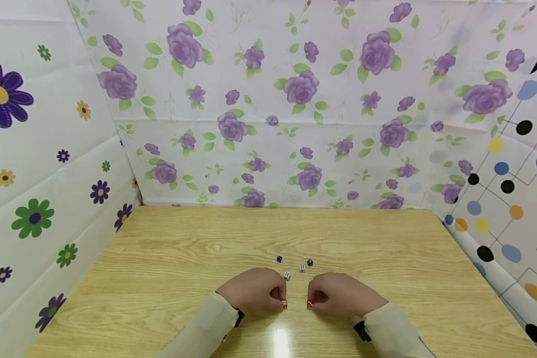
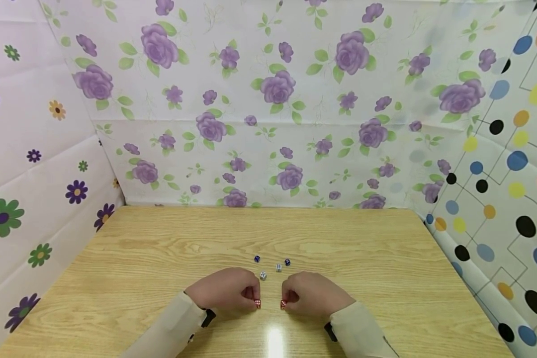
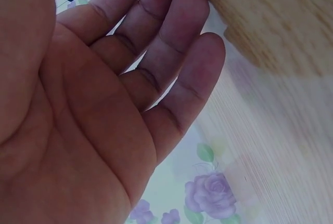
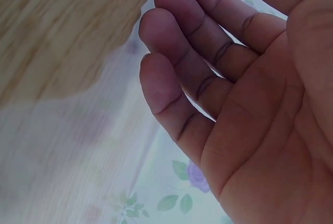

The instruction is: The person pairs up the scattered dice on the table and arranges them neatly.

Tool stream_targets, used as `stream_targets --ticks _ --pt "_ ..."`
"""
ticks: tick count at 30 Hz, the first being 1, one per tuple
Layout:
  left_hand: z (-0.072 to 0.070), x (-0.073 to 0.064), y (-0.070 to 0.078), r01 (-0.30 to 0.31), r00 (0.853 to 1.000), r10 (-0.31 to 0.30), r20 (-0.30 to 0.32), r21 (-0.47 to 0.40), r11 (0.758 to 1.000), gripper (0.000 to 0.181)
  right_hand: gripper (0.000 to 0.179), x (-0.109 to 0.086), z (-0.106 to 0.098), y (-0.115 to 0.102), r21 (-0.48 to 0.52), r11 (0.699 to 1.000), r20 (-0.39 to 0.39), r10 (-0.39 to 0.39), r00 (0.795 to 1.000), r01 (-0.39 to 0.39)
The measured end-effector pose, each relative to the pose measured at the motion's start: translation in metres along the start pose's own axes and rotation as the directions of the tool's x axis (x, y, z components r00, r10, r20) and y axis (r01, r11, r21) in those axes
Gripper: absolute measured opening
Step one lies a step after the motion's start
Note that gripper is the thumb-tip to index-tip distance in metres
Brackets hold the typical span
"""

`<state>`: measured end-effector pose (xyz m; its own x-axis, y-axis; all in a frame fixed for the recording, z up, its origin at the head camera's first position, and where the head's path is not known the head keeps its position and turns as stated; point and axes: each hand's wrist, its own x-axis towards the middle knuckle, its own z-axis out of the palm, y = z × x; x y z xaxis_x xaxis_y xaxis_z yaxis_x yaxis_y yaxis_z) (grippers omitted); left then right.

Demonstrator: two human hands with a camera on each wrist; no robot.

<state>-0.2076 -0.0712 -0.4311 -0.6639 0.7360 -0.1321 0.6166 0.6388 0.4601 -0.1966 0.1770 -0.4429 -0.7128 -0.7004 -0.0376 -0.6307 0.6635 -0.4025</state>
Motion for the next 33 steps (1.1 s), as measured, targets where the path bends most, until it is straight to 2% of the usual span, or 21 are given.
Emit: stream_targets --ticks 9,25,33 --pt "0.0018 0.0006 0.0023 0.008 1.0 -0.008 0.008 0.008 1.0 0.01 0.013 0.001 0.0031 -0.0012 -0.001 0.999 -0.009 -0.039 0.999 0.039" --pt "0.0017 -0.002 0.0044 0.039 0.999 -0.038 0.011 -0.018 0.999 0.01 0.01 0.001 0.0024 -0.0027 -0.023 1.0 -0.012 -0.019 1.0 0.018" --pt "0.004 -0.0001 0.0054 0.033 0.999 -0.033 0.007 0.005 0.999 0.01 0.013 0.0014 0.0043 -0.0028 -0.001 1.0 0.001 -0.023 1.0 0.023"
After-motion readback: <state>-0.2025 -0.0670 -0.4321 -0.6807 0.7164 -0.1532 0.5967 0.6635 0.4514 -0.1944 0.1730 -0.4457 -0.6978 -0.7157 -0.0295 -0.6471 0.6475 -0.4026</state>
